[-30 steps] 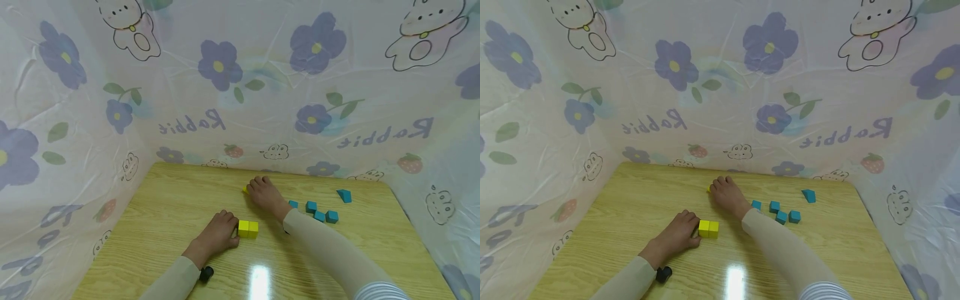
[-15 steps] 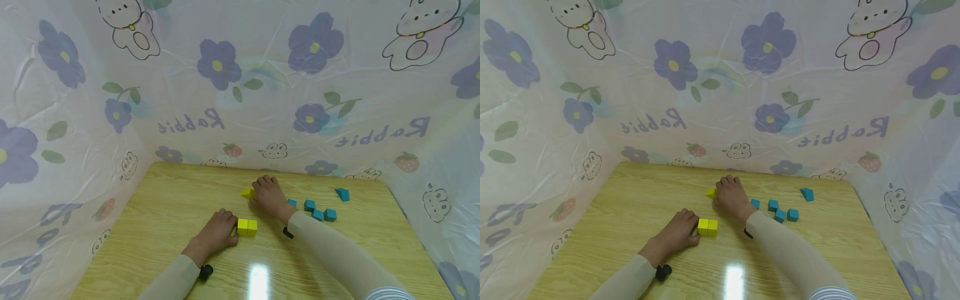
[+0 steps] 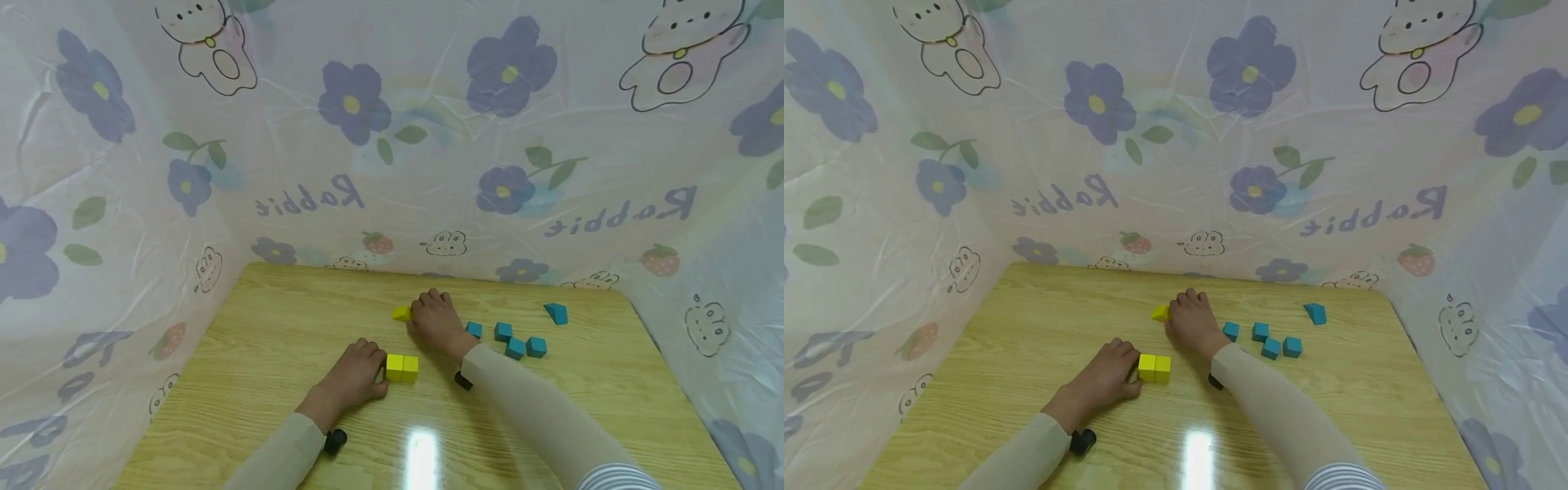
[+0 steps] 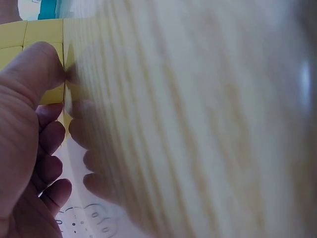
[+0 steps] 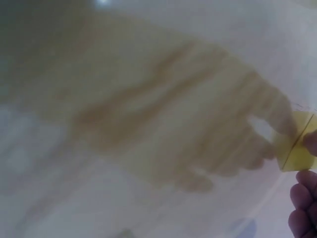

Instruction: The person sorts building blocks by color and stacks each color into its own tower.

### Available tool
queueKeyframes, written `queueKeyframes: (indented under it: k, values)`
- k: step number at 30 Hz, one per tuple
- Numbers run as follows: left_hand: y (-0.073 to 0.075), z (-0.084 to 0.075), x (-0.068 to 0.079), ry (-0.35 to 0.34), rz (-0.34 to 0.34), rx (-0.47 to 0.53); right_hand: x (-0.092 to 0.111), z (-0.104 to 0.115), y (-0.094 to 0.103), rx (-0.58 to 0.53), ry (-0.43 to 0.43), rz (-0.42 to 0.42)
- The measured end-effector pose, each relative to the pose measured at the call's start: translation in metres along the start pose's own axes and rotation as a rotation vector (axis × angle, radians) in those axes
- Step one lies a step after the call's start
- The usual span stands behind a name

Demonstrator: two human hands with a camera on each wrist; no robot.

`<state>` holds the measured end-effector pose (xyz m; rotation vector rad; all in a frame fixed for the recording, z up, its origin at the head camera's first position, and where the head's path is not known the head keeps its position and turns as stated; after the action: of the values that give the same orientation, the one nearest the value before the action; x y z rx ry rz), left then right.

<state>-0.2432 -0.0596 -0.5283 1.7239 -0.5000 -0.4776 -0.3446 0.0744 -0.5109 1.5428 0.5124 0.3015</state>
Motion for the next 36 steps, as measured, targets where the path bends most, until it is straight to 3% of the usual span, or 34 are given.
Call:
queueKeyframes:
  k: [16, 23, 36]
  values:
    - [-0.001, 0.0, 0.0, 0.009, 0.016, 0.026, 0.007, -0.004, 0.002, -0.007, 0.043, -0.048]
    - [0.002, -0.001, 0.0, 0.0, 0.015, 0.025, 0.018, -0.002, 0.028, 0.014, 0.104, -0.177]
    - [-0.001, 0.0, 0.0, 0.007, 0.022, 0.022, 0.051, 0.005, 0.076, 0.013, 0.141, -0.264]
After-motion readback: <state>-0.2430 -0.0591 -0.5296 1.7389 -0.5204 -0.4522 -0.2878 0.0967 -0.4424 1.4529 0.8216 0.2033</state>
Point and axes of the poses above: each hand's wrist, its own x-axis away from the middle knuckle, its own y-axis out of the back of the hand, z = x × y, the point moved 9 cm from there along -x, towards the middle knuckle, and after that the axes turned 1 degree about z, right-handed, at the moved point
